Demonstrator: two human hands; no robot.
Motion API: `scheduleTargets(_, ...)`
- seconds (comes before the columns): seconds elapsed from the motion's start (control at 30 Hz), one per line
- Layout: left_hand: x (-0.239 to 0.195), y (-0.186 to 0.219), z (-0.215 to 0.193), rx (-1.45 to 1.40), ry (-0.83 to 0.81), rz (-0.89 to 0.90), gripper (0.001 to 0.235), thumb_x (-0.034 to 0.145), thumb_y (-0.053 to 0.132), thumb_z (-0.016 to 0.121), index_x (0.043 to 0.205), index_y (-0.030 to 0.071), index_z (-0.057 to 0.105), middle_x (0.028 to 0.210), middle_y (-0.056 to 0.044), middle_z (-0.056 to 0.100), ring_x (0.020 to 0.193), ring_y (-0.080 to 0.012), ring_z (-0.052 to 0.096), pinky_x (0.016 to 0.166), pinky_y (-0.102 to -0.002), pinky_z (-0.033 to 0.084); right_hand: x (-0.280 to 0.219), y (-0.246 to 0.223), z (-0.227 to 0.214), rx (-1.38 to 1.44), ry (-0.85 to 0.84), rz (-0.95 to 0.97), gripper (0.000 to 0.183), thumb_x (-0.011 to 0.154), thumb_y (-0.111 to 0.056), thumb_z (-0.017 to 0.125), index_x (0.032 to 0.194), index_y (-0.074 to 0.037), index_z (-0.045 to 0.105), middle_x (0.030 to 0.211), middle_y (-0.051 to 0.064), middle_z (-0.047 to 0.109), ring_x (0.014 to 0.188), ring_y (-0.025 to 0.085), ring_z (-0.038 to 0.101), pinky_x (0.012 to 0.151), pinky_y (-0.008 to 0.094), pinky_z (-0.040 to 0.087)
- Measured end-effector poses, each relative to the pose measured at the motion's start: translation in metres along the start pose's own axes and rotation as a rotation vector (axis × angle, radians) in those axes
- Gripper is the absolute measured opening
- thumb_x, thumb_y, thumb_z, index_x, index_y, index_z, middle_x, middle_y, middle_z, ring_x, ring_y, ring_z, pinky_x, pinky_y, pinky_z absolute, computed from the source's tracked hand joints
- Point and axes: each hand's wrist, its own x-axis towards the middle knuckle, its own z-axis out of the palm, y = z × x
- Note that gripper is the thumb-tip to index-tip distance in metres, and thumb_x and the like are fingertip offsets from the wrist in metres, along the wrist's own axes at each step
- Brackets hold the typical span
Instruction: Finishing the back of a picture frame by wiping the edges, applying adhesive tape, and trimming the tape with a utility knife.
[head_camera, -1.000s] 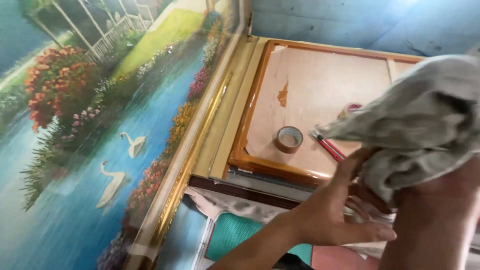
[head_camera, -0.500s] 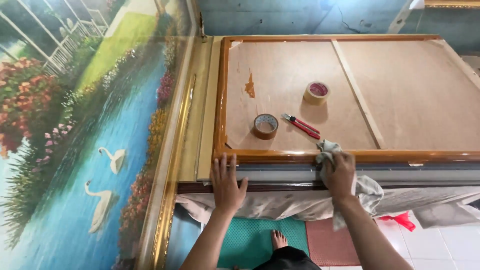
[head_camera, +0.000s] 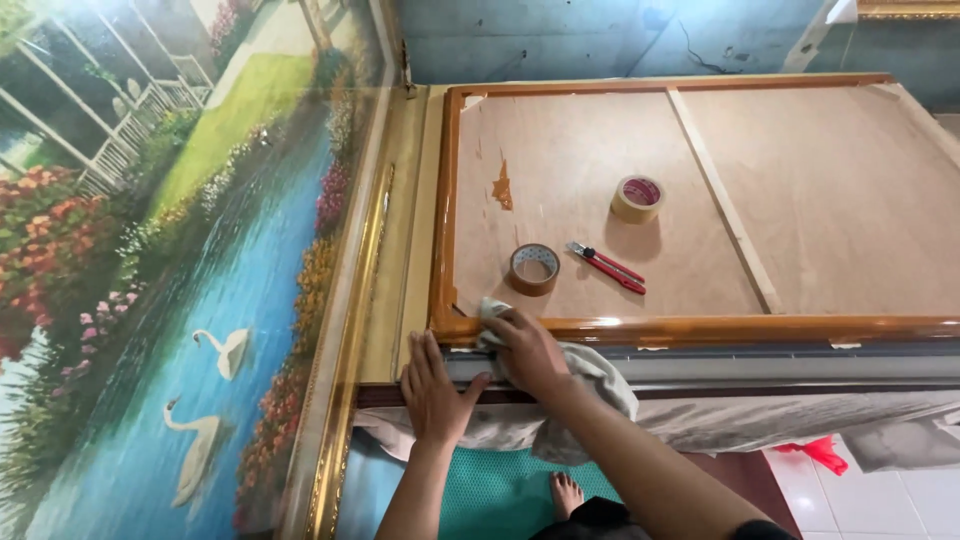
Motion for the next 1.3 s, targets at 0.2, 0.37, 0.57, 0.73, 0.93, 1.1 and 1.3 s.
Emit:
scheduleTargets(0.2, 0.002, -0.001, 0.001, 0.009, -0.062, -0.034, 0.104, 0.07, 0.07, 0.052, 0.141, 0.008, 0.007, 0.143, -0.014, 0.016, 0.129, -0.0278, 0.022, 0.103, -0.047, 0.01, -0.082, 0.124, -0.082, -0.265, 0.144, 0.191, 0.032, 0.072, -0.021, 0.061, 0.1, -0.036, 0.062, 0.098, -0.005, 0.06, 0.086, 0.026, 0.061, 0.066, 0.036, 0.051)
scheduleTargets(0.37, 0.004, -0.007, 0.01, 0.007, -0.026, -0.025, 0.104, 0.069, 0.069, 0.051, 0.14, 0.007, 0.006, 0.143, -0.011, 0.018, 0.13, -0.0267, 0.019, 0.102, -0.047, 0.011, -0.115, 0.152, -0.137, -0.352, 0.262, 0.196, 0.028, 0.073, -0.019, 0.063, 0.099, -0.029, 0.065, 0.099, -0.004, 0.062, 0.087, 0.019, 0.061, 0.071, 0.031, 0.051)
scheduleTargets(0.57, 0.004, -0.011, 0.016, -0.039, 0.089, -0.029, 0.109, 0.061, 0.078, 0.046, 0.139, 0.01, 0.011, 0.142, -0.008, 0.024, 0.127, -0.0258, 0.026, 0.098, -0.048, 0.017, -0.068, 0.105, -0.074, -0.313, 0.169, -0.094, 0.037, 0.068, -0.014, 0.069, 0.102, -0.027, 0.064, 0.103, 0.001, 0.063, 0.082, 0.019, 0.06, 0.052, 0.032, 0.053)
scheduleTargets(0.73, 0.0, -0.002, -0.007, -0.24, 0.068, -0.076, 0.12, 0.058, 0.077, 0.055, 0.141, 0.005, 0.006, 0.138, -0.016, 0.03, 0.121, -0.0306, 0.032, 0.1, -0.047, 0.01, 0.006, -0.01, -0.026, -0.225, 0.086, -0.263, 0.034, 0.069, -0.02, 0.057, 0.1, -0.034, 0.061, 0.092, -0.007, 0.059, 0.082, 0.018, 0.06, 0.059, 0.03, 0.053)
scheduleTargets(0.93, 0.002, -0.001, -0.028, -0.273, -0.074, -0.172, 0.113, 0.057, 0.052, 0.069, 0.139, 0.003, 0.009, 0.132, -0.015, 0.039, 0.122, -0.0266, 0.032, 0.103, -0.041, 0.011, 0.052, -0.062, 0.029, -0.143, 0.112, -0.503, 0.022, 0.076, -0.018, 0.053, 0.096, -0.024, 0.062, 0.089, -0.003, 0.056, 0.078, 0.019, 0.057, 0.056, 0.026, 0.051)
scheduleTargets(1.1, 0.003, -0.01, -0.022, -0.197, -0.157, -0.075, 0.096, 0.067, 0.039, 0.068, 0.138, 0.007, 0.012, 0.138, -0.012, 0.031, 0.125, -0.0262, 0.026, 0.103, -0.045, 0.01, 0.035, -0.056, 0.016, -0.229, 0.176, -0.441, 0.029, 0.077, -0.017, 0.052, 0.102, -0.03, 0.059, 0.091, -0.008, 0.056, 0.079, 0.014, 0.055, 0.052, 0.024, 0.049)
scheduleTargets(1.3, 0.001, -0.012, -0.015, -0.113, -0.115, 0.02, 0.097, 0.073, 0.049, 0.064, 0.141, 0.01, 0.007, 0.143, -0.012, 0.022, 0.126, -0.0278, 0.025, 0.098, -0.049, 0.013, -0.019, -0.004, -0.05, -0.44, 0.18, -0.233, 0.029, 0.075, -0.025, 0.053, 0.099, -0.041, 0.058, 0.094, -0.017, 0.057, 0.077, 0.012, 0.054, 0.05, 0.021, 0.048)
